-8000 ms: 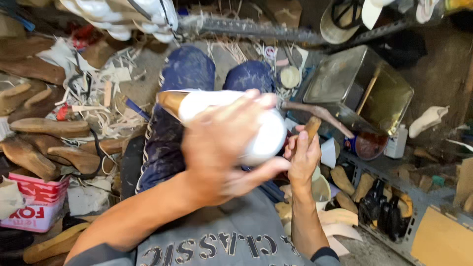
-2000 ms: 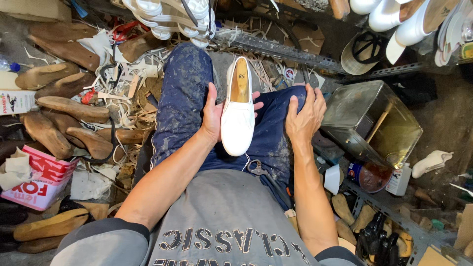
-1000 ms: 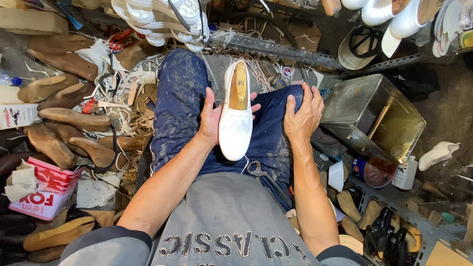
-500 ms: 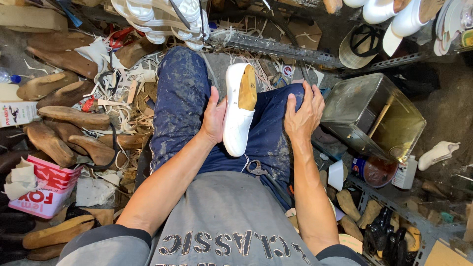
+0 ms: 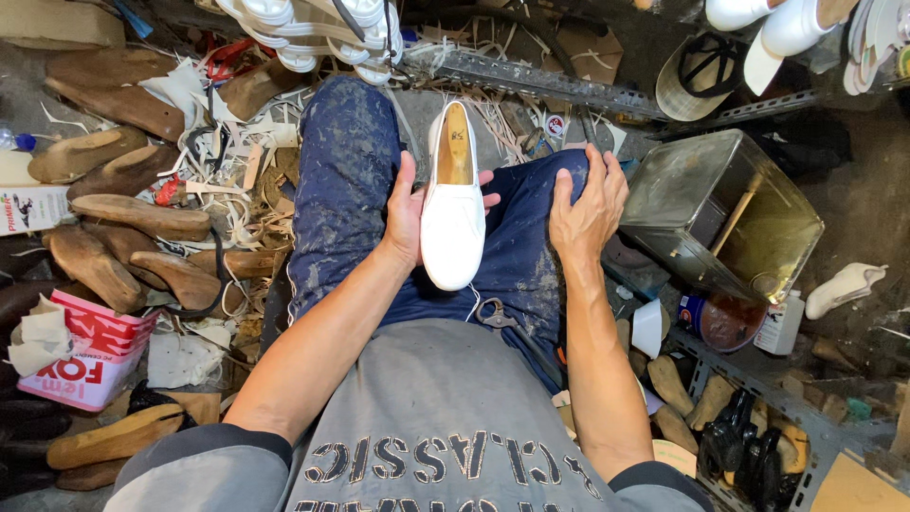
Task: The person hammers a white shoe on their lap using a hammer and a curved metal tool to shape or attach the sole. They repeatedly strike the shoe's edge and sole area, occasionally rotating the shoe to access different sections.
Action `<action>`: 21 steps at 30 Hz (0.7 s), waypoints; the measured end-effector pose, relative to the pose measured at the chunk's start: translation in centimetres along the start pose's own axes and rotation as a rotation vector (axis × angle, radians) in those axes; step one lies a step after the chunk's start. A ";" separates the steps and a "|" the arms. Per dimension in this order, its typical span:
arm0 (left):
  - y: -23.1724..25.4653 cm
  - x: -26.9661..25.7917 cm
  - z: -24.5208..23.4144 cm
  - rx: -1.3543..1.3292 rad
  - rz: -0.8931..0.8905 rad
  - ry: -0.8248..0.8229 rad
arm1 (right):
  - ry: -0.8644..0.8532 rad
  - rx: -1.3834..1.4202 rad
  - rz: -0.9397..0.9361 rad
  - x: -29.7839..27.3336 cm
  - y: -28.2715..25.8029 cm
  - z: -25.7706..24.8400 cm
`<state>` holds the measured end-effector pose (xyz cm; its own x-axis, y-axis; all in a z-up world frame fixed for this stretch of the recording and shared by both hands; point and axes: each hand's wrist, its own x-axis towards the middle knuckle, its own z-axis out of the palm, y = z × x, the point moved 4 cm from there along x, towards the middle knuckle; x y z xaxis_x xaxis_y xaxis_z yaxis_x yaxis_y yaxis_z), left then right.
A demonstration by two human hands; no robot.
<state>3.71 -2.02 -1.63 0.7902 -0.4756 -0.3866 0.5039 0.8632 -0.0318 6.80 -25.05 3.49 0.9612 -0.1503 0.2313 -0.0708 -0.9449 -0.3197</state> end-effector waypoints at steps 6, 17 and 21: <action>-0.5 -3.6 6.4 -0.041 -0.067 0.132 | 0.091 0.151 -0.036 -0.4 0.1 -1.1; 6.8 -5.2 11.2 1.538 0.708 0.124 | -0.491 0.088 -0.064 -17.0 0.6 -9.7; 4.6 3.1 8.4 1.568 0.420 0.046 | -0.516 0.128 0.025 -20.6 0.1 -10.8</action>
<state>11.43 -0.98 4.77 0.9604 -0.2335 -0.1519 0.1314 -0.1008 0.9862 -15.84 -25.15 8.63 0.9681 0.0212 -0.2497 -0.0929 -0.8950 -0.4363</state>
